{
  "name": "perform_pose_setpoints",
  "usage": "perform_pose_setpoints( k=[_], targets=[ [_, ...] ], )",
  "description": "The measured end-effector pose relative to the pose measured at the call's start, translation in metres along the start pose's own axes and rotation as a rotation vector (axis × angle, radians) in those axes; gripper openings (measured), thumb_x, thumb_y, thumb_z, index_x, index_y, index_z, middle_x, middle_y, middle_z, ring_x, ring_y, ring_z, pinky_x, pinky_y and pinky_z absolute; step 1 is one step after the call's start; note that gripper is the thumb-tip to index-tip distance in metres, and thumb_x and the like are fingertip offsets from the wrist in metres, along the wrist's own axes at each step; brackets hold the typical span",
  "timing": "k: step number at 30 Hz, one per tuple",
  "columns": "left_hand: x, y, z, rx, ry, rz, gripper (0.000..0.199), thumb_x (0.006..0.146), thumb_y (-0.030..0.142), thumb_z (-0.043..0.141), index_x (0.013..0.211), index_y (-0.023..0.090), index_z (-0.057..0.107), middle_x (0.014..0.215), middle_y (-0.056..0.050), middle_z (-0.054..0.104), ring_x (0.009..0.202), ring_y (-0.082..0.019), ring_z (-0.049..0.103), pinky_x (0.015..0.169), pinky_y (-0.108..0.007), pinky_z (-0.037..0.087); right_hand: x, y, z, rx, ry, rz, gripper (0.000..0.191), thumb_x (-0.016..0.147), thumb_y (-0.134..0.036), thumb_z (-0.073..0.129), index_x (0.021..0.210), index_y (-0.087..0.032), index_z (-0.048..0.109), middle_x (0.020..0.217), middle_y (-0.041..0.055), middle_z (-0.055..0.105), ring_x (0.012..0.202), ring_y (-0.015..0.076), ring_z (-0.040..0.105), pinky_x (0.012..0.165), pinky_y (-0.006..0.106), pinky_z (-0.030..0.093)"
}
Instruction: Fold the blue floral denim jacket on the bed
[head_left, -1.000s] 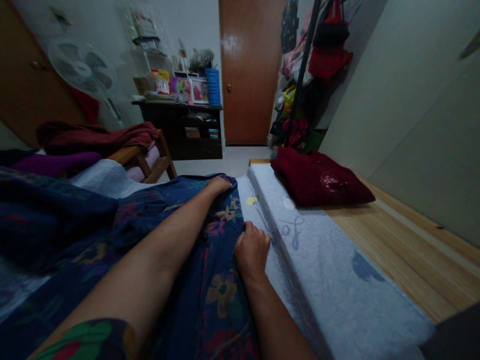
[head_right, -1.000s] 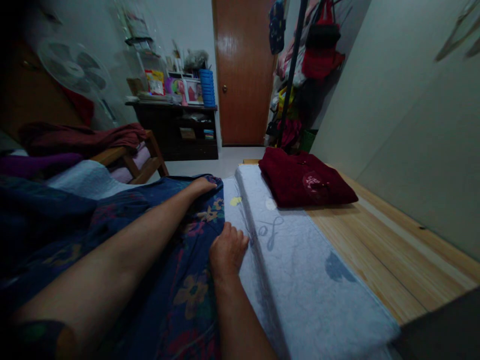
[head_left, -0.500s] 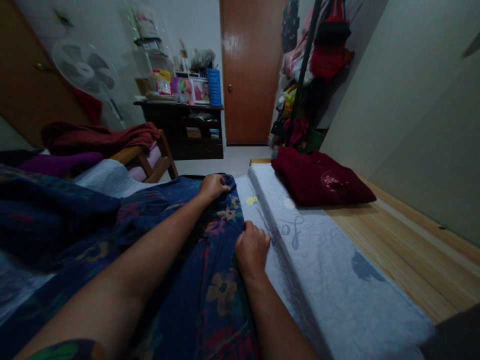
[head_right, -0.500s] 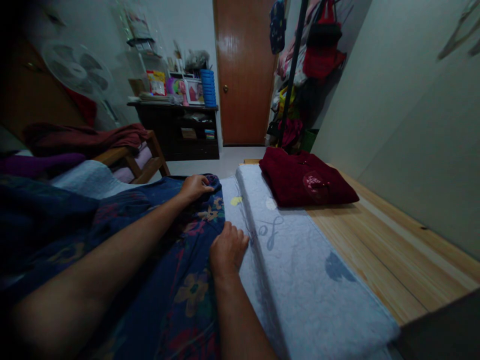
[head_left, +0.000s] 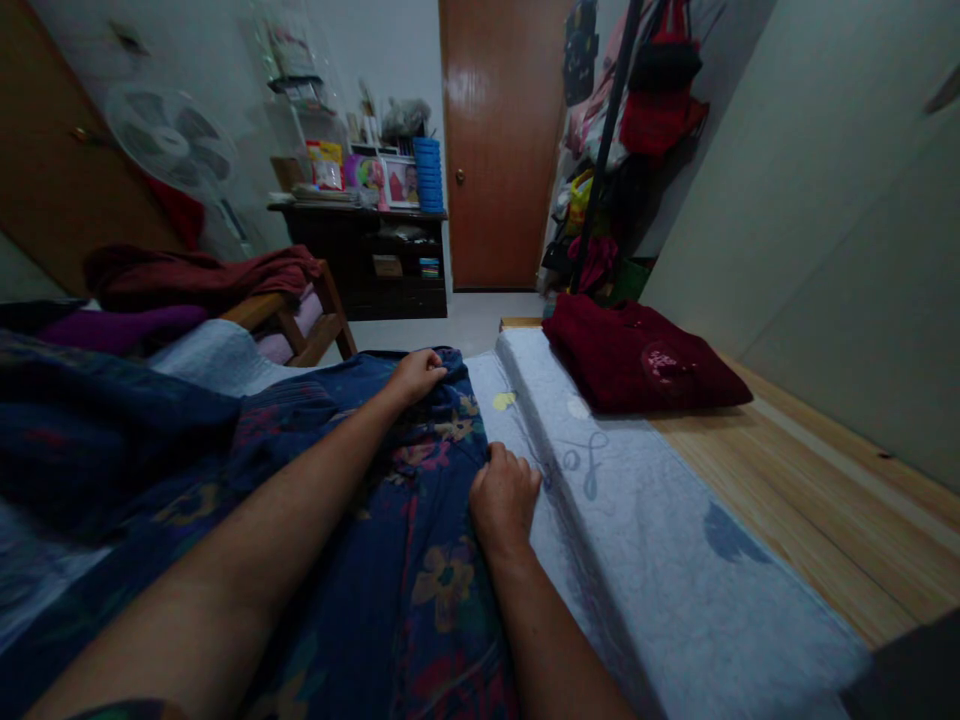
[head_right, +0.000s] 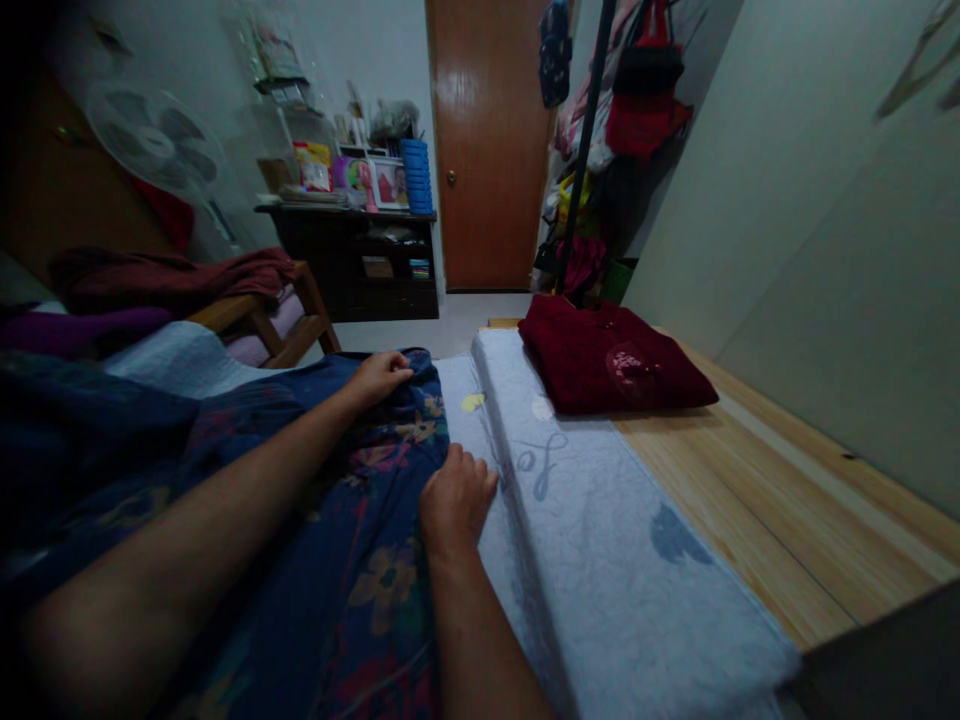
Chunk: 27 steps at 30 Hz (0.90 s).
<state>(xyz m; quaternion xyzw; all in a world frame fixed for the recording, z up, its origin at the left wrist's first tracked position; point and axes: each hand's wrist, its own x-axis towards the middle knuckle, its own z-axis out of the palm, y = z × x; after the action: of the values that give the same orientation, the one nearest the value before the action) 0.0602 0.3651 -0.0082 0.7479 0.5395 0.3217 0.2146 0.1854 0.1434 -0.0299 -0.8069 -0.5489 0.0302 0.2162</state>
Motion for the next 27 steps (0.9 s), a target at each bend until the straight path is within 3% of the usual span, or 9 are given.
perform_pose_setpoints(
  k=[2, 5, 9, 12, 16, 18, 22, 27],
  targets=[
    [0.001, 0.002, 0.007, -0.168, 0.02, 0.001, 0.012, 0.069, 0.031, 0.064, 0.07, 0.02, 0.059, 0.065, 0.003, 0.057, 0.064, -0.015, 0.053, 0.063, -0.026, 0.041, 0.0, 0.0, 0.0, -0.004, -0.004, 0.003, 0.022, 0.089, -0.016, 0.051, 0.106, -0.02, 0.064, 0.095, 0.007, 0.069, 0.094, 0.0236, 0.059, 0.079, 0.036, 0.03],
    [0.008, 0.007, 0.018, -0.385, 0.078, -0.108, 0.013, 0.072, 0.032, 0.061, 0.076, 0.02, 0.057, 0.067, 0.003, 0.056, 0.062, -0.014, 0.051, 0.063, -0.026, 0.042, 0.0, 0.0, 0.001, -0.007, -0.007, 0.004, 0.023, 0.088, -0.015, 0.05, 0.106, -0.021, 0.064, 0.095, 0.0066, 0.069, 0.094, 0.0239, 0.059, 0.079, 0.036, 0.03],
    [0.02, 0.014, 0.029, -0.43, 0.111, -0.172, 0.019, 0.07, 0.035, 0.064, 0.08, 0.019, 0.061, 0.07, 0.001, 0.061, 0.067, -0.015, 0.055, 0.068, -0.027, 0.045, 0.0, 0.0, 0.0, -0.007, -0.007, 0.006, 0.023, 0.089, -0.016, 0.049, 0.107, -0.021, 0.063, 0.095, 0.0061, 0.069, 0.094, 0.024, 0.059, 0.079, 0.037, 0.031],
    [0.029, 0.021, 0.031, -0.291, 0.062, -0.165, 0.026, 0.066, 0.042, 0.07, 0.076, 0.019, 0.064, 0.072, -0.001, 0.065, 0.073, -0.018, 0.06, 0.07, -0.028, 0.046, 0.0, 0.0, 0.0, -0.007, -0.013, 0.009, 0.024, 0.09, -0.016, 0.048, 0.107, -0.021, 0.063, 0.095, 0.0061, 0.069, 0.094, 0.0241, 0.06, 0.08, 0.037, 0.031],
    [0.04, 0.032, 0.029, 0.266, -0.061, -0.128, 0.026, 0.06, 0.043, 0.076, 0.072, 0.021, 0.069, 0.082, -0.006, 0.072, 0.088, -0.026, 0.065, 0.074, -0.029, 0.047, 0.0, 0.0, 0.0, -0.004, -0.005, 0.01, 0.023, 0.089, -0.015, 0.048, 0.106, -0.021, 0.063, 0.096, 0.0064, 0.069, 0.095, 0.0239, 0.059, 0.081, 0.036, 0.031],
    [0.047, 0.038, 0.027, 0.404, -0.09, -0.124, 0.018, 0.062, 0.036, 0.074, 0.072, 0.021, 0.072, 0.087, -0.01, 0.074, 0.093, -0.028, 0.066, 0.076, -0.029, 0.048, 0.0, 0.0, 0.0, -0.005, -0.009, 0.009, 0.023, 0.089, -0.015, 0.049, 0.106, -0.021, 0.063, 0.096, 0.0071, 0.069, 0.095, 0.0237, 0.059, 0.081, 0.036, 0.031],
    [0.064, 0.046, 0.03, 0.25, -0.114, -0.184, 0.018, 0.065, 0.029, 0.069, 0.078, 0.017, 0.074, 0.085, -0.013, 0.074, 0.097, -0.029, 0.067, 0.079, -0.029, 0.049, -0.001, 0.0, 0.0, -0.005, -0.007, 0.007, 0.023, 0.089, -0.016, 0.049, 0.107, -0.02, 0.063, 0.097, 0.008, 0.069, 0.096, 0.0237, 0.059, 0.082, 0.036, 0.031],
    [0.063, 0.042, 0.051, 0.093, -0.138, -0.234, 0.029, 0.076, 0.033, 0.059, 0.09, 0.012, 0.074, 0.071, -0.009, 0.072, 0.074, -0.026, 0.069, 0.064, -0.032, 0.051, -0.001, 0.001, 0.002, 0.011, 0.003, 0.007, 0.024, 0.089, -0.015, 0.048, 0.107, -0.019, 0.063, 0.096, 0.0083, 0.068, 0.095, 0.0237, 0.059, 0.081, 0.036, 0.032]
  ],
)
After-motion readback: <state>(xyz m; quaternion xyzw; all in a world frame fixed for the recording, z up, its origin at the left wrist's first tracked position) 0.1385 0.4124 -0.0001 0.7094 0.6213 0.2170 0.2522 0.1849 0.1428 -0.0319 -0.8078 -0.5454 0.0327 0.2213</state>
